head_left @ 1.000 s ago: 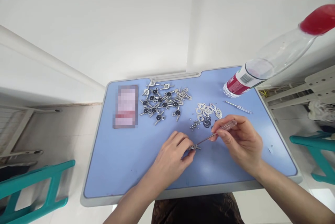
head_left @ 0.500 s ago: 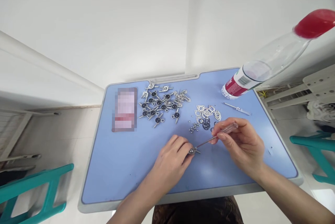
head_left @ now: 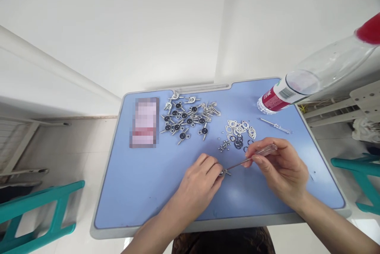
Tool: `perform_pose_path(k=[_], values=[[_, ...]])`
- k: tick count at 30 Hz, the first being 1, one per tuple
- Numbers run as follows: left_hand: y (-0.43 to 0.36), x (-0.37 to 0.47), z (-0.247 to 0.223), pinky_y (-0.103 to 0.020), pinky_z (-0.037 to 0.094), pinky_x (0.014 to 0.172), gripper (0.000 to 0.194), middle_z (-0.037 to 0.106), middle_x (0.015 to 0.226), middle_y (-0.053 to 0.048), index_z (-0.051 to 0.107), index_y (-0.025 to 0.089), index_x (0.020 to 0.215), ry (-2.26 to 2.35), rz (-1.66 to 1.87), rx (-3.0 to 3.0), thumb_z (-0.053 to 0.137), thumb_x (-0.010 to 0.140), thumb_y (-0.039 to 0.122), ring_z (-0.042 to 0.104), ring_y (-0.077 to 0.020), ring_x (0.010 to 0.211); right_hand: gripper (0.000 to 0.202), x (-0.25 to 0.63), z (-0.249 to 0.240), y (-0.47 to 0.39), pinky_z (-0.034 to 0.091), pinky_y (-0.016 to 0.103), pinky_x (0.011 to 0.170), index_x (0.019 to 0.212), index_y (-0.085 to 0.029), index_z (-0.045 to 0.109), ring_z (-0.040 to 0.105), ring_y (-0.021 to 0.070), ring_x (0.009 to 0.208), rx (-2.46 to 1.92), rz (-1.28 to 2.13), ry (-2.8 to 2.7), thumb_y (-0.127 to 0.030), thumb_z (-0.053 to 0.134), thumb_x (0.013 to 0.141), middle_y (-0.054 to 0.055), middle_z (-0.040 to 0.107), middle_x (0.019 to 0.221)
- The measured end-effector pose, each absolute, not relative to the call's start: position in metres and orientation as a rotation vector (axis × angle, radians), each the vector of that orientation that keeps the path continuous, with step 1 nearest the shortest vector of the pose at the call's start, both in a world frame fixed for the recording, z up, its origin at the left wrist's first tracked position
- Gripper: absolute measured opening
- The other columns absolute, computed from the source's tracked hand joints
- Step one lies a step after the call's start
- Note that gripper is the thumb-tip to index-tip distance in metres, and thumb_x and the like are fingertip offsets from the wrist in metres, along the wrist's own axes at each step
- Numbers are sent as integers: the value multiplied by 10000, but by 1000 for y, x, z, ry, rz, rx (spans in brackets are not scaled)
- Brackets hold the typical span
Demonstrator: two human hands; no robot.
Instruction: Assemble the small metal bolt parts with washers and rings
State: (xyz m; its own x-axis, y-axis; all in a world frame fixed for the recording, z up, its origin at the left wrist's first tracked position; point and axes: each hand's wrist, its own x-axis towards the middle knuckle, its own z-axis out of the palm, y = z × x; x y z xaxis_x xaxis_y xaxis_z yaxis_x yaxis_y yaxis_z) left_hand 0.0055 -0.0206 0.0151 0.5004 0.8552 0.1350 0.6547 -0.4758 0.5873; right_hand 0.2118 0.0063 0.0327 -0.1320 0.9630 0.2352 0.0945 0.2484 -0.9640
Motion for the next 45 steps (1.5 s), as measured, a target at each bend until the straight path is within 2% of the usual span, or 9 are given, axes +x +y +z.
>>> perform_pose_path(k=[16,28,39,45], values=[[-21,7,13,-318,494,712,79,587,853,-34,588,175,881,1275,554,2273,543,909,116,524,-188,838,167,209,27,8,577,288,558,1050,-229,537,670,134,614,-1052,1022,-1515,-168,600,907,3,656,842],[-21,8,14,-314,489,722,83,592,866,-34,585,176,886,1273,555,2263,563,893,97,525,-191,844,209,207,29,8,572,277,570,1068,-230,539,662,119,612,-1013,988,-1574,-121,596,900,-1,641,851],[-20,8,14,-315,487,714,71,603,871,-33,589,168,885,1279,589,2264,568,894,102,526,-188,839,260,212,25,6,588,282,638,1118,-211,556,670,141,718,-916,908,-1669,-102,603,887,25,642,889],[-20,8,13,-318,487,716,70,603,882,-35,593,163,892,1280,579,2266,585,882,95,529,-193,846,240,215,27,4,568,286,625,1119,-219,551,651,144,701,-881,924,-1740,-118,578,902,34,646,877]])
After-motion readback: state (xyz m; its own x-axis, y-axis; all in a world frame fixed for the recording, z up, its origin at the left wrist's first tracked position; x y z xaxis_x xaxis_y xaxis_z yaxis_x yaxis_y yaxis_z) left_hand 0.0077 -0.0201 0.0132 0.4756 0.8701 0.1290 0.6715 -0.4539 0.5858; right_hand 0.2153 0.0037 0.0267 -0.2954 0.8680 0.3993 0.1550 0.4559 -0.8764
